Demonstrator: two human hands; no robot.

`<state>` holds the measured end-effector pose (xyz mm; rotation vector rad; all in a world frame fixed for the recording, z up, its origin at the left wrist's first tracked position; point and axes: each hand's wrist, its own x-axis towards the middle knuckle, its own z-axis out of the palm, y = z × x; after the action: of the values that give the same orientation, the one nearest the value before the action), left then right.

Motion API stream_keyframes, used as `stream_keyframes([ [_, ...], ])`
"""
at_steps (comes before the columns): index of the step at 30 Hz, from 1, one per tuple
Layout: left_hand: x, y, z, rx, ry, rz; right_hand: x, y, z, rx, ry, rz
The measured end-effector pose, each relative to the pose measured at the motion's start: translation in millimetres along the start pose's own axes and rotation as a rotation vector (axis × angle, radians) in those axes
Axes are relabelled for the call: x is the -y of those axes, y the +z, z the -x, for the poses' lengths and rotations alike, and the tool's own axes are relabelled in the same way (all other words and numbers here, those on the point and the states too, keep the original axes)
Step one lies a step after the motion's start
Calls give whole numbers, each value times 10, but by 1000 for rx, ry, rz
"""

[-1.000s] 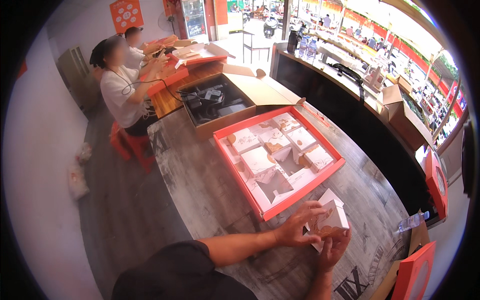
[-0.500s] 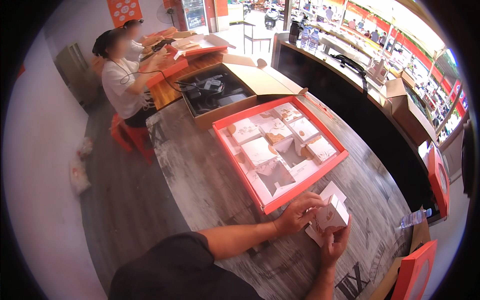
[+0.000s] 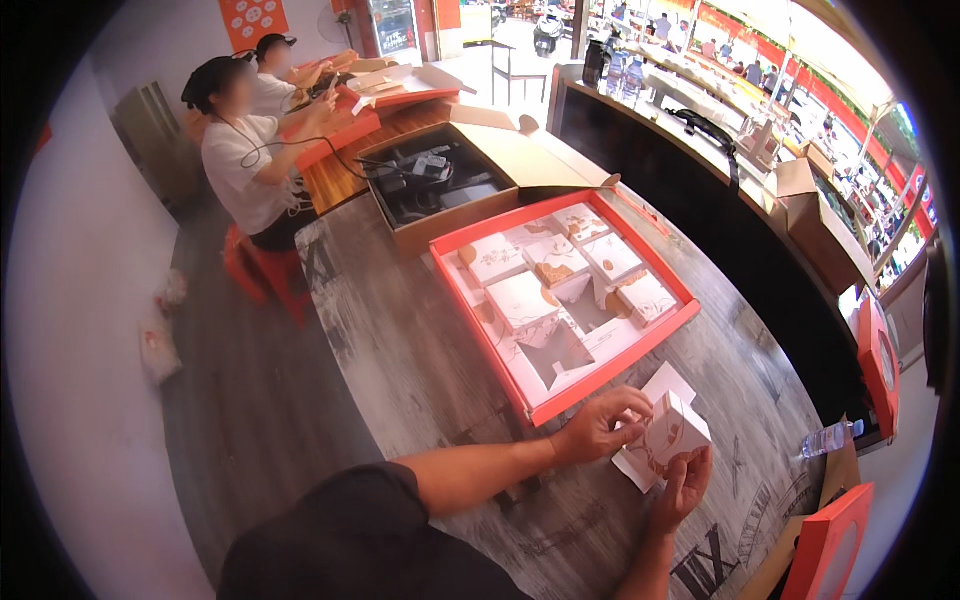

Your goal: The person assembles small cardboard boxes by hand and places them into an organizer tray.

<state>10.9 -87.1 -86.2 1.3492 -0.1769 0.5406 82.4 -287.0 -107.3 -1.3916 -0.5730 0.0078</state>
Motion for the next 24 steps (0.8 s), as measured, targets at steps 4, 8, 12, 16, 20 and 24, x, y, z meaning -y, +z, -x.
stream_keyframes([
  [4, 52, -32, 43, 29, -73, 81, 126, 74, 8, 2, -27, -36],
  [8, 34, -45, 24, 59, -107, 135, -45, -70, 8, -72, 51, -43],
  [12, 14, 3, 48, 53, -201, 21, -12, -95, -19, -59, 56, -16],
  [16, 21, -28, 30, 34, -189, 5, 89, -68, -49, -5, 53, -11],
  [20, 7, -16, 11, 36, -182, 4, 105, -77, -58, 23, 50, 26],
  [24, -46, -23, 12, 90, -211, -34, 92, -79, -70, 51, 42, -27],
])
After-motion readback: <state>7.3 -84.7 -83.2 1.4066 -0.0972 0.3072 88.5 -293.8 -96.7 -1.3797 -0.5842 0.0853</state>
